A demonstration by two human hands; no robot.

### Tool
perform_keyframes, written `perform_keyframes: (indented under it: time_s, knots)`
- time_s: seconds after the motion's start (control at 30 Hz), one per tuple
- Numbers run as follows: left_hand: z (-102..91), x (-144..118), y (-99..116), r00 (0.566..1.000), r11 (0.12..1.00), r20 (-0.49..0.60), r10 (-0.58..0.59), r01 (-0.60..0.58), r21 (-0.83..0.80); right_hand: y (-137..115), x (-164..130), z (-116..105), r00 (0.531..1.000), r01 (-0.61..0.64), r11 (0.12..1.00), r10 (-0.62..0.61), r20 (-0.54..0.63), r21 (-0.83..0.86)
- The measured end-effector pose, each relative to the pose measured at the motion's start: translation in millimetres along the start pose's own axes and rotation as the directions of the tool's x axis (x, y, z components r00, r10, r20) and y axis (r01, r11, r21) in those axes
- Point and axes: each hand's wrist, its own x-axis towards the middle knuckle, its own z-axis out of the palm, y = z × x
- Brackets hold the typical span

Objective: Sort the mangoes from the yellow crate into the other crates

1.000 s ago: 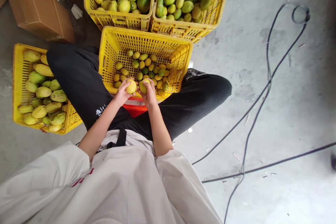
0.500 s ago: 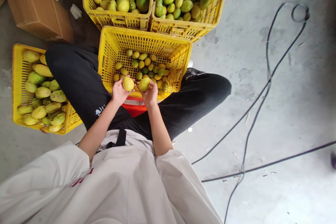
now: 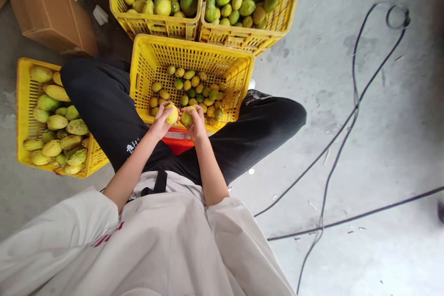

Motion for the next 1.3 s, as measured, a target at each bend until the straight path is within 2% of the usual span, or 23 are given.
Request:
perform_keyframes:
  time_s: [0.17, 0.3, 0.43, 0.6, 0.8, 1.13, 1.3]
  knots:
    - [-1.7, 0.9, -0.4, 1.0, 0.999, -0.004, 0.02, -0.02, 0.044, 0.2, 0.3, -2.4, 0.998, 0.001, 0.999, 0.002, 0.061, -0.05]
    - [-0.9, 2.2, 1.0, 0.999, 1.0, -0.03, 0.017, -0.017, -0.008, -0.7, 1.2, -2.9, 0.998, -0.042, 0.997, 0.045, 0.042, -0.062]
    - [-0.3, 2.5, 3.3, 0.997, 0.99, -0.071, -0.037, 0.027, -0.138, -5.4, 1.2, -1.3, 0.998, -0.068, 0.994, 0.069, -0.009, 0.084]
    - [0.0, 1.2, 3.6, 0.995, 0.986, -0.103, -0.007, -0.01, -0.167, -8.8, 1.4, -1.4, 0.999, -0.006, 0.977, 0.016, -0.043, 0.213]
    - [3.2, -4.0, 3.6, 0.993, 0.991, -0.107, 0.047, -0.059, -0.121, -2.9, 0.0, 2.0, 1.0, -0.017, 0.992, 0.02, -0.022, 0.124]
    - [2.7, -2.5, 1.2, 1.0, 1.0, 0.016, -0.027, 0.027, -0.004, -3.0, -2.0, 2.7, 1.0, -0.019, 1.0, 0.019, -0.001, 0.013]
    - [1.5, 0.7, 0.2, 0.999, 0.999, -0.018, -0.035, 0.035, -0.014, -2.5, 0.0, 1.9, 0.999, -0.038, 0.999, 0.038, -0.014, -0.001]
